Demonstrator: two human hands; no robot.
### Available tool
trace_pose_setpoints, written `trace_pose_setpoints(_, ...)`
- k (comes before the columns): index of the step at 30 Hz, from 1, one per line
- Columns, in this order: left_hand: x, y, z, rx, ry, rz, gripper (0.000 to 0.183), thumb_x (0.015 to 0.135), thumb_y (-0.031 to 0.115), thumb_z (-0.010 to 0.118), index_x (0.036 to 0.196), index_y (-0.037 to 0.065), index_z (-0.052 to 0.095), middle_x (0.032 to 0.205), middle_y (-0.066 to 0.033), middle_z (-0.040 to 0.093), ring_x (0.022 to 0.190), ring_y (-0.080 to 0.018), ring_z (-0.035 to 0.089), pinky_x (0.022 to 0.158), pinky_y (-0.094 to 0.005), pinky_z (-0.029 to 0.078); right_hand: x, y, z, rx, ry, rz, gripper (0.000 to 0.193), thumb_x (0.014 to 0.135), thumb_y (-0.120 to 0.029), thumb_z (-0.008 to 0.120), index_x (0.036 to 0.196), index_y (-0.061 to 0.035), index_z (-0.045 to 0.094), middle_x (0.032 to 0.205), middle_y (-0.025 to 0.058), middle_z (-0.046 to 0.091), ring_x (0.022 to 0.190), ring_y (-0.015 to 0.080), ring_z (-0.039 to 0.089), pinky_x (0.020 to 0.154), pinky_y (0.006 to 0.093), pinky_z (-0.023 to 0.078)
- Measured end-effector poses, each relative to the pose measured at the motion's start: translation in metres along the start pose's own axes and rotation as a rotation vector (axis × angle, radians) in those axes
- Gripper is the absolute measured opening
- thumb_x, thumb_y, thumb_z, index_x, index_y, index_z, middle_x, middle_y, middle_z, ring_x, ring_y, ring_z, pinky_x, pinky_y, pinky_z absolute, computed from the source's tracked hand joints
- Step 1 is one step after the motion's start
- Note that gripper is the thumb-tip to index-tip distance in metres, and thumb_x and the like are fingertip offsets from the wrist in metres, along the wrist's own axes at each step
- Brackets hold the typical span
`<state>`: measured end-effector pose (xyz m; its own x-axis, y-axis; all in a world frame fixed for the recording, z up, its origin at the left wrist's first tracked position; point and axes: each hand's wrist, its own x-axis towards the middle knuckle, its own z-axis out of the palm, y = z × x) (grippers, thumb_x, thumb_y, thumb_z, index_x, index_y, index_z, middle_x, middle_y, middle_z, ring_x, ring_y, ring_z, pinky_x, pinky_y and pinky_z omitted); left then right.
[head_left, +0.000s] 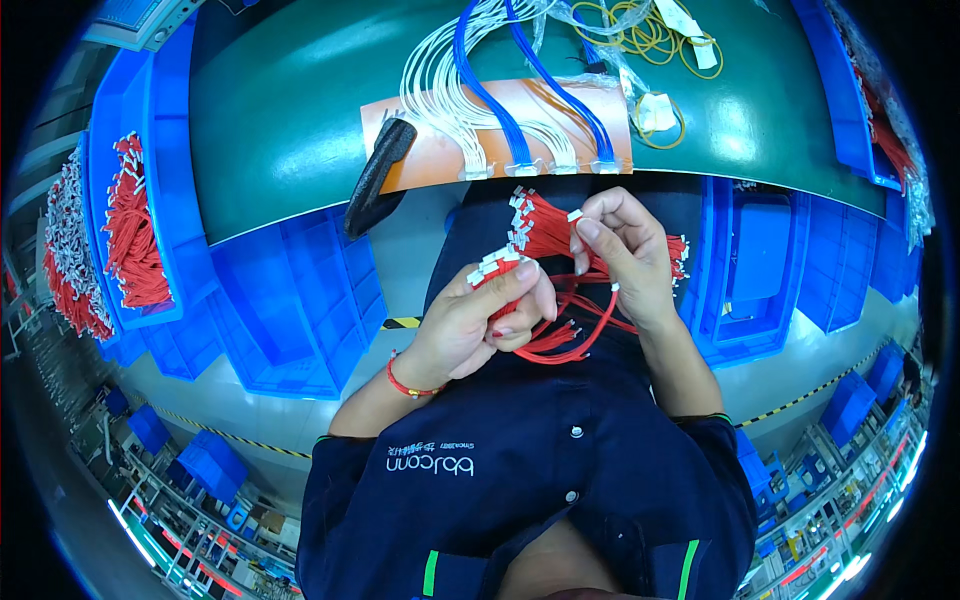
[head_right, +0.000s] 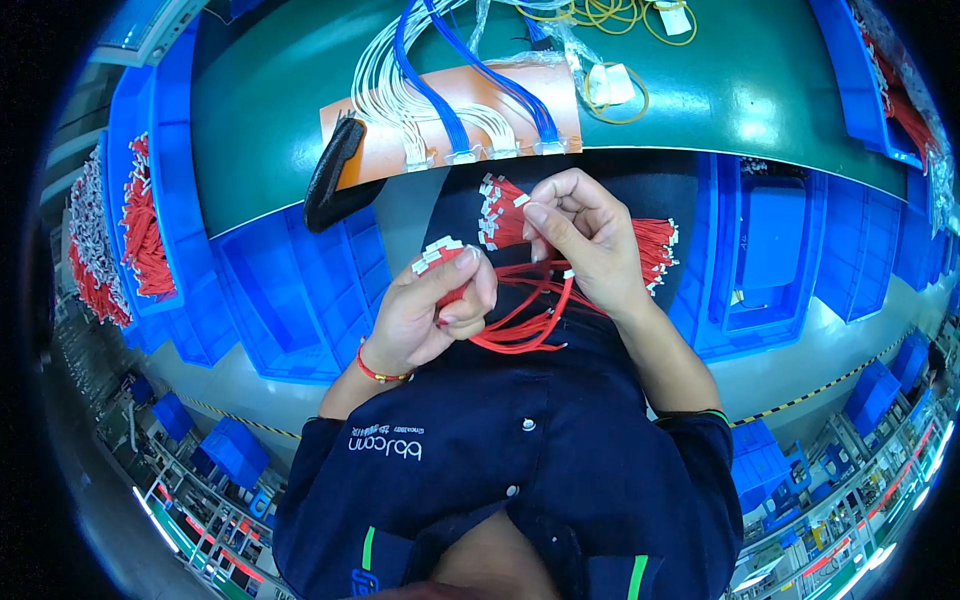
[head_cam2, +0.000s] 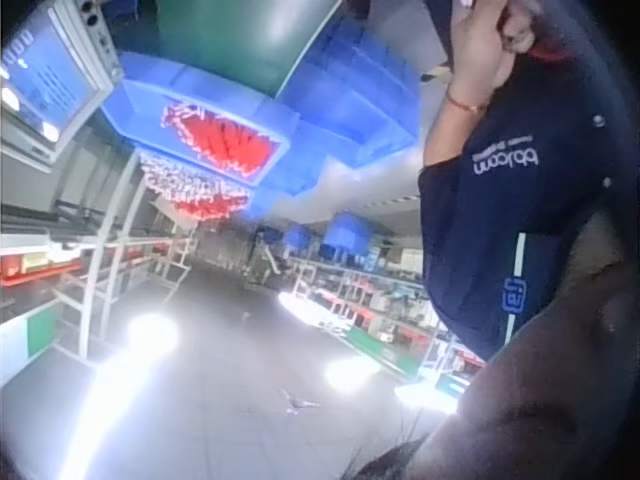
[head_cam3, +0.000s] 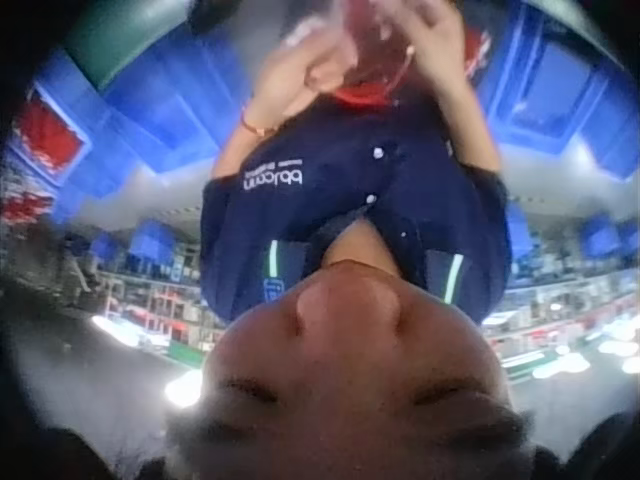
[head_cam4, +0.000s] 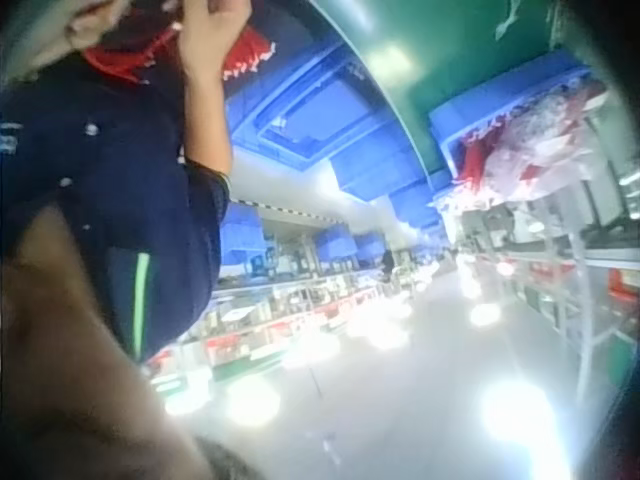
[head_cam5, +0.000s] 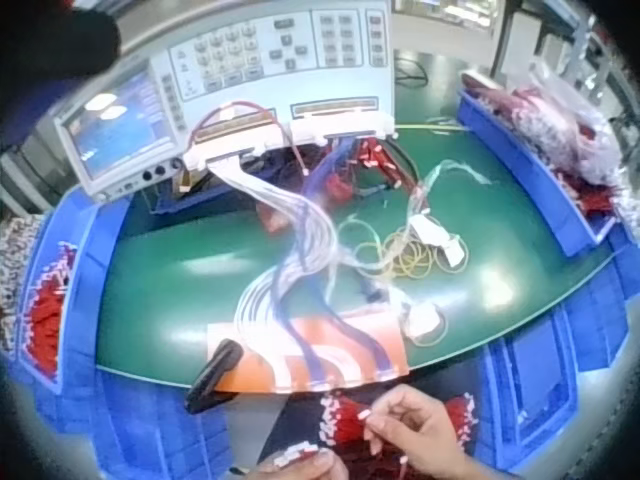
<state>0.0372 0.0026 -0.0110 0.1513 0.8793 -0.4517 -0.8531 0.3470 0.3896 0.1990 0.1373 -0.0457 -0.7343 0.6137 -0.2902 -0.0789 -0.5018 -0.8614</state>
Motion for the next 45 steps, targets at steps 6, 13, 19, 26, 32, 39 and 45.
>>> trace_pose_setpoints(6, 0.009, -0.007, 0.006, 0.23, 0.241, 0.25, 0.028, 0.104, 0.02, 0.051, 0.121, -0.001, 0.058, 0.065, 0.0061, 0.039, 0.053, -0.0013, 0.029, 0.048, -0.0212, 0.023, 0.0, -0.007, 0.03, -0.058, -0.022, -0.095, 0.016, 0.1, -0.005, 0.057, 0.114, 0.0003, 0.063, 0.097, 0.007, 0.066, 0.068, 0.0058, 0.057, 0.058, 0.0206, 0.047)
trace_pose_setpoints(13, 0.016, 0.007, 0.004, 0.284, 0.356, 0.471, 0.029, 0.104, 0.021, 0.051, 0.112, -0.002, 0.065, 0.074, -0.0021, 0.058, 0.051, -0.003, 0.039, 0.046, -0.019, 0.027, -0.009, -0.016, 0.029, -0.255, -0.194, -0.061, 0.036, 0.099, -0.001, 0.051, 0.135, -0.002, 0.055, 0.108, 0.0059, 0.062, 0.076, 0.0068, 0.056, 0.067, 0.0226, 0.048)
trace_pose_setpoints(19, 0.021, 0.013, -0.006, 0.343, 0.417, 0.524, 0.032, 0.103, 0.021, 0.051, 0.103, -0.005, 0.07, 0.062, 0.0001, 0.053, 0.049, -0.0016, 0.035, 0.046, -0.0194, 0.025, -0.026, -0.019, -0.032, -0.155, -0.057, 0.188, 0.018, 0.096, -0.009, 0.062, 0.112, -0.0008, 0.061, 0.07, -0.0021, 0.053, 0.054, 0.0029, 0.047, 0.053, 0.0208, 0.041)
trace_pose_setpoints(26, 0.023, 0.015, -0.002, 0.435, 0.481, 0.545, 0.032, 0.102, 0.021, 0.053, 0.1, -0.005, 0.071, 0.061, 0.0006, 0.054, 0.048, -0.0008, 0.035, 0.044, -0.0197, 0.023, -0.026, -0.024, -0.042, 0.168, -0.015, -0.044, 0.019, 0.093, -0.01, 0.065, 0.105, 0.0035, 0.064, 0.079, 0.0069, 0.058, 0.063, 0.0133, 0.058, 0.063, 0.0285, 0.051)
trace_pose_setpoints(32, 0.024, 0.016, -0.002, 0.446, 0.482, 0.542, 0.032, 0.102, 0.022, 0.054, 0.099, -0.005, 0.072, 0.062, 0.0004, 0.055, 0.049, -0.0009, 0.037, 0.044, -0.0194, 0.023, -0.014, -0.015, -0.028, 0.025, -0.131, -0.118, 0.02, 0.094, -0.007, 0.062, 0.108, 0.005, 0.07, 0.105, 0.0139, 0.061, 0.077, 0.0153, 0.064, 0.073, 0.0288, 0.054)
trace_pose_setpoints(39, 0.025, 0.014, 0.0, 0.406, 0.5, 0.572, 0.032, 0.101, 0.021, 0.053, 0.098, -0.005, 0.072, 0.064, -0.0013, 0.057, 0.05, -0.0021, 0.039, 0.044, -0.0197, 0.023, -0.003, -0.02, -0.005, -0.075, -0.083, -0.081, 0.019, 0.098, -0.006, 0.059, 0.108, 0.0055, 0.069, 0.097, 0.0148, 0.067, 0.072, 0.0141, 0.064, 0.068, 0.0261, 0.054)
trace_pose_setpoints(45, 0.029, 0.014, 0.004, 0.36, 0.502, 0.623, 0.032, 0.102, 0.019, 0.051, 0.1, -0.006, 0.071, 0.07, -0.0035, 0.06, 0.05, -0.003, 0.038, 0.044, -0.0201, 0.024, 0.006, -0.021, -0.002, -0.122, 0.029, -0.109, 0.02, 0.099, -0.01, 0.06, 0.109, 0.0055, 0.069, 0.093, 0.0124, 0.069, 0.068, 0.0095, 0.062, 0.063, 0.0233, 0.052)
